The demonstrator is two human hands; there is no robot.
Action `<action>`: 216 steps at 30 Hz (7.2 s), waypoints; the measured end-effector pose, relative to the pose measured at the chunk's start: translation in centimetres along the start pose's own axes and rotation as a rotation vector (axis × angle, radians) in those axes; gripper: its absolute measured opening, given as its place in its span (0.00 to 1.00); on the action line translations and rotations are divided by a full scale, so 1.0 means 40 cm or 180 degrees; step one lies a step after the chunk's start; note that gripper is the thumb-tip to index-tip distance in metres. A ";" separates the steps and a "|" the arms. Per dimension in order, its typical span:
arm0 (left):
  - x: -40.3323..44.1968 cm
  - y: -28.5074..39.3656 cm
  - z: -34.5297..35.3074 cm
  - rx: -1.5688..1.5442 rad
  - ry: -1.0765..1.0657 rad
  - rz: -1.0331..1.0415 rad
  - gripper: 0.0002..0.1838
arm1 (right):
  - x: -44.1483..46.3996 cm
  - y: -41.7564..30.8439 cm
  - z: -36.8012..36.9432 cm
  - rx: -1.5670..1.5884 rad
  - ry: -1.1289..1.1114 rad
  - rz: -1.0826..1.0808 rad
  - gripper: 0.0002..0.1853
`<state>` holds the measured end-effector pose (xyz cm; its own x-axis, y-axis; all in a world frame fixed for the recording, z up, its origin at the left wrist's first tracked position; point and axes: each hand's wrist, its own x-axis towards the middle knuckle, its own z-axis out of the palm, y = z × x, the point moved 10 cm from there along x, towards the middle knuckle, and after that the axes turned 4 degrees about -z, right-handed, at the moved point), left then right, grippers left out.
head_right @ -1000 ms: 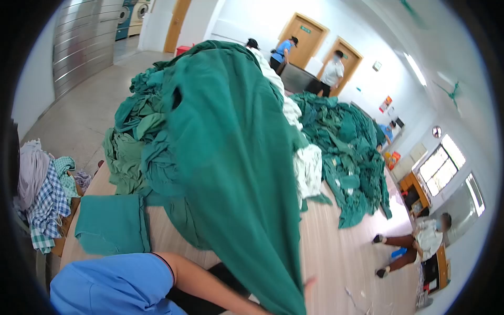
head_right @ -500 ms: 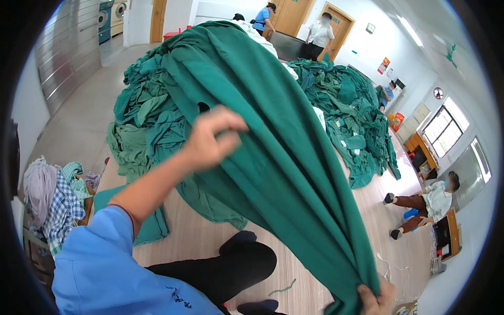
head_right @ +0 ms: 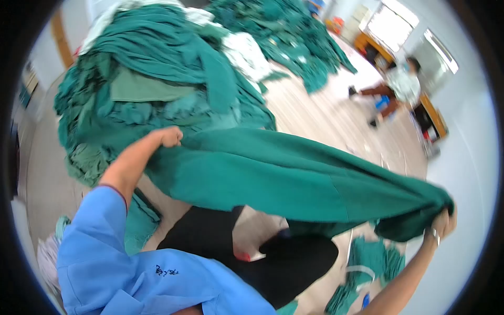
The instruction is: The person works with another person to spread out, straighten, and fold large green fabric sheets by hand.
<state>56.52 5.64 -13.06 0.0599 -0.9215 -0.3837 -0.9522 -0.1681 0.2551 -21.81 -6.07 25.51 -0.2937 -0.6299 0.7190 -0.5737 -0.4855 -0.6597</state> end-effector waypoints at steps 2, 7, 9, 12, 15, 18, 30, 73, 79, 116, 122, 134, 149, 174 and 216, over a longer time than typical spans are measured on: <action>0.055 0.032 0.045 -0.0733 0.0898 -0.0301 0.07 | 0.015 0.002 -0.009 -0.1397 -0.0147 -0.0323 0.15; 0.005 0.016 -0.554 0.1222 0.4140 -0.0611 0.11 | 0.103 0.047 -0.076 -0.2319 0.0189 -0.0336 0.14; -0.132 -0.022 -0.868 -0.0187 0.4383 -0.1351 0.15 | 0.126 0.051 -0.118 -0.2687 0.0459 -0.0062 0.14; -0.365 0.160 -1.139 0.0917 0.4953 -0.2023 0.15 | 0.135 0.066 -0.143 -0.2350 0.0794 0.0039 0.14; -0.512 0.267 -1.164 -0.3858 0.5817 0.1428 0.19 | 0.143 0.080 -0.158 -0.1481 0.1017 0.0091 0.14; -0.547 0.294 -1.202 -0.3106 0.5760 0.1261 0.16 | 0.145 0.140 -0.145 -0.1051 0.0992 -0.0006 0.13; -0.462 0.137 -1.164 -0.3728 0.4587 0.1975 0.18 | 0.088 0.032 -0.196 -0.1057 0.1479 -0.0378 0.12; 0.523 1.156 -0.106 -0.0997 0.2100 0.3360 0.14 | -0.540 0.637 0.946 0.2313 -0.1662 0.2995 0.36; 0.680 1.164 0.227 -0.0791 0.0880 0.2407 0.11 | -0.814 0.932 1.013 0.1436 -0.1108 0.3352 0.10; 0.974 0.096 0.208 -0.0771 -0.0155 -0.1315 0.06 | -0.720 1.093 0.910 -0.2795 -0.3714 0.0105 0.14; 0.949 0.115 0.119 0.0114 0.1134 -0.1097 0.06 | -0.698 1.192 0.952 -0.3539 -0.3466 0.0790 0.20; 0.856 -0.190 0.075 -0.3245 0.2899 -0.2398 0.08 | -0.851 1.318 0.107 -0.0075 0.1704 0.3289 0.21; 0.758 0.827 -0.261 -0.3159 0.1720 0.0595 0.13 | -0.500 1.132 0.630 0.1345 -0.0107 0.3199 0.04; 0.492 0.983 -0.175 -0.4019 0.0776 0.0540 0.08 | -0.535 0.639 0.704 0.3000 0.0079 0.4084 0.05; 0.589 1.138 -0.049 -0.3760 0.0398 0.0610 0.08 | -0.431 0.433 0.754 0.1348 -0.0939 0.2602 0.07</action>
<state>15.19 -24.42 -8.74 0.0382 -0.9832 -0.1785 -0.0903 -0.1813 0.9793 -3.62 -21.91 -4.93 -0.2429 -0.9691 -0.0428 0.0628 0.0283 -0.9976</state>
